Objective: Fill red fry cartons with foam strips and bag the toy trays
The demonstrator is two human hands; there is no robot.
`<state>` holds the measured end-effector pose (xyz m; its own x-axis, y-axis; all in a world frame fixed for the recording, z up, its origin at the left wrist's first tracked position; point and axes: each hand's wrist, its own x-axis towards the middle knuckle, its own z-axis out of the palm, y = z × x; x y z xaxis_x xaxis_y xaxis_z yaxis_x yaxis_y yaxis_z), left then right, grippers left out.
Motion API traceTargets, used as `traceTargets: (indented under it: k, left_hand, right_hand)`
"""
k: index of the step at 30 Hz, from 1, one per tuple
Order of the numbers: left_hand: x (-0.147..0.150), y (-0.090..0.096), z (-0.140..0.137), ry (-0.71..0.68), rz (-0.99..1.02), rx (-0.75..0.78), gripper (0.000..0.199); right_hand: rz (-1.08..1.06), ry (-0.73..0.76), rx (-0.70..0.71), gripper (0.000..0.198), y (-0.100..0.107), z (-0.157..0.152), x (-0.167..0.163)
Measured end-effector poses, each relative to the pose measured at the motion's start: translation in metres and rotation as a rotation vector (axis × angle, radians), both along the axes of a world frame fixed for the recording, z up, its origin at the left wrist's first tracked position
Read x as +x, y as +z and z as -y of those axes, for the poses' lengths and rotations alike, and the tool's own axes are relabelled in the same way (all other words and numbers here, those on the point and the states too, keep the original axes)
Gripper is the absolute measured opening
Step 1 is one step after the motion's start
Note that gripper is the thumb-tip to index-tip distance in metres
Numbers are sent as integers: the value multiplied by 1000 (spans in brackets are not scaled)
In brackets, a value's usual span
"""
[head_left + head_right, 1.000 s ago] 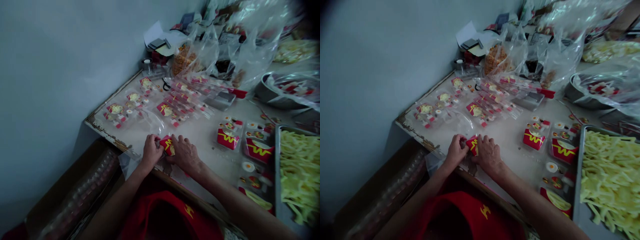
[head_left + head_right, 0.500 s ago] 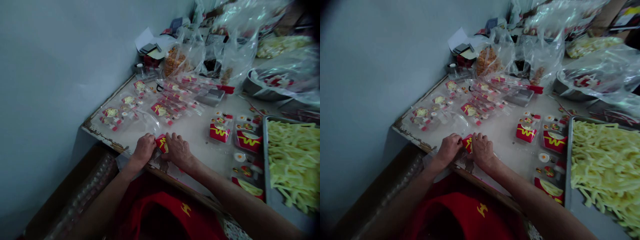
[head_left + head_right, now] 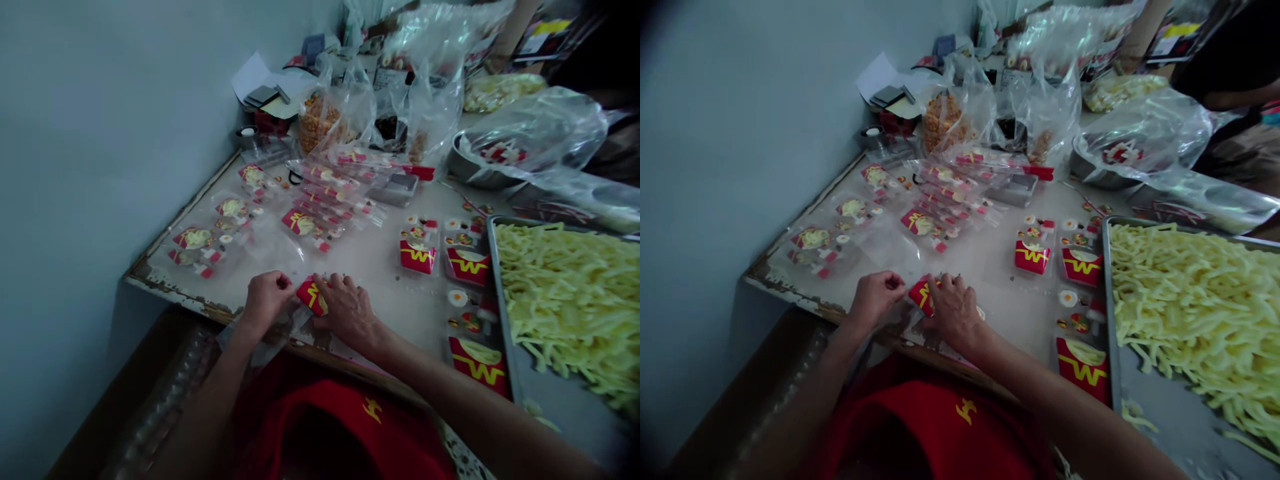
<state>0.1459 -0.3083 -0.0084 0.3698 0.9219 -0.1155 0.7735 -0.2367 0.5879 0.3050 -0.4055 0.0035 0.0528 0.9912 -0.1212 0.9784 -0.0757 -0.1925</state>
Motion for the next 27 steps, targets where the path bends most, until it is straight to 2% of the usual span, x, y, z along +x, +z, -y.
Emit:
traceTargets:
  k: [3, 6, 8, 11, 16, 19, 22, 25, 27]
  left_hand:
    - [-7, -5, -14, -25, 46, -72, 11]
    - [-11, -7, -23, -36, 94, -135, 13]
    - [-12, -7, -27, -36, 127, -181, 15]
    - [-15, -6, -32, -43, 169, -250, 17]
    - [-15, -3, -30, -91, 200, -316, 16]
    - [-12, -3, -25, -69, 173, -209, 16]
    - [-10, -1, -17, -4, 127, 40, 22]
    - [-5, 2, -5, -21, 81, 374, 20]
    - [2, 2, 3, -89, 31, 475, 22]
  right_hand:
    - [46, 11, -1, 87, -1, 2, -2]
    - [97, 51, 74, 93, -6, 2, -1]
    - [130, 118, 119, 83, -10, 3, 0]
    - [156, 205, 109, 62, -16, 5, -1]
    - [158, 140, 80, 52, -23, 4, -6]
    - [92, 156, 92, 57, -25, -2, -1]
    - [10, 213, 108, 66, -26, -3, 13]
    - [-12, 190, 131, 92, -24, 8, 28]
    - [-10, 112, 128, 108, -22, 21, 35]
